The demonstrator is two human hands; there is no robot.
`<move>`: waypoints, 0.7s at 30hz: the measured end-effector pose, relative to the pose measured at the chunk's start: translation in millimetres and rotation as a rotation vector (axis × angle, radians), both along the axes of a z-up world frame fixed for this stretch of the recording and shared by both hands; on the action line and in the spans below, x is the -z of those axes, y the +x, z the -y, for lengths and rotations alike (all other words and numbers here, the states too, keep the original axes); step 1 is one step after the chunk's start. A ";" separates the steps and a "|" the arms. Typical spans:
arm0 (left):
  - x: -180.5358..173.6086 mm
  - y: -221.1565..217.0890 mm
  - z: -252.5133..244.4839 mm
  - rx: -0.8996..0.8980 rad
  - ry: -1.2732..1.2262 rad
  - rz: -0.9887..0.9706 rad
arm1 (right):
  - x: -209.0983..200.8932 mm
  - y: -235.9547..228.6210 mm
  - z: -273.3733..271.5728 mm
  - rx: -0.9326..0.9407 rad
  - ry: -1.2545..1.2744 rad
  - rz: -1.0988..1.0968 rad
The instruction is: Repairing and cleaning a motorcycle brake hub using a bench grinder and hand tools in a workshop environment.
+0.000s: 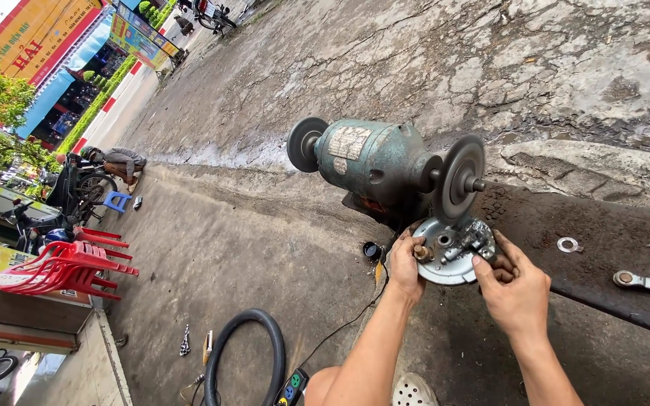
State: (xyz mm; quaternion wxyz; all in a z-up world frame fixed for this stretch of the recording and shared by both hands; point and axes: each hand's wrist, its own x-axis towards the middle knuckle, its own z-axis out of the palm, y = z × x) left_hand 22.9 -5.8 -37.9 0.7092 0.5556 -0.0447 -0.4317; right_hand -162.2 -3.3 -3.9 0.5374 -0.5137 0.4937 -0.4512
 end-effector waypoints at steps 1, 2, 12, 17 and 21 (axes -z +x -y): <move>-4.3 -0.9 -0.5 0.002 -0.003 0.000 | 7.7 3.5 -0.5 0.002 -0.003 0.000; -7.4 -2.7 -2.0 0.015 -0.017 0.000 | 16.3 6.0 -1.9 0.027 -0.030 -0.033; 3.2 -6.8 4.3 -0.065 0.121 -0.091 | 6.3 5.5 3.5 0.014 -0.061 -0.060; -18.4 -16.0 5.3 -0.001 0.035 -0.108 | -8.2 5.0 13.3 -0.002 -0.100 -0.055; -23.2 -13.9 5.6 0.016 0.139 0.062 | 3.5 6.7 16.3 -0.011 -0.127 -0.118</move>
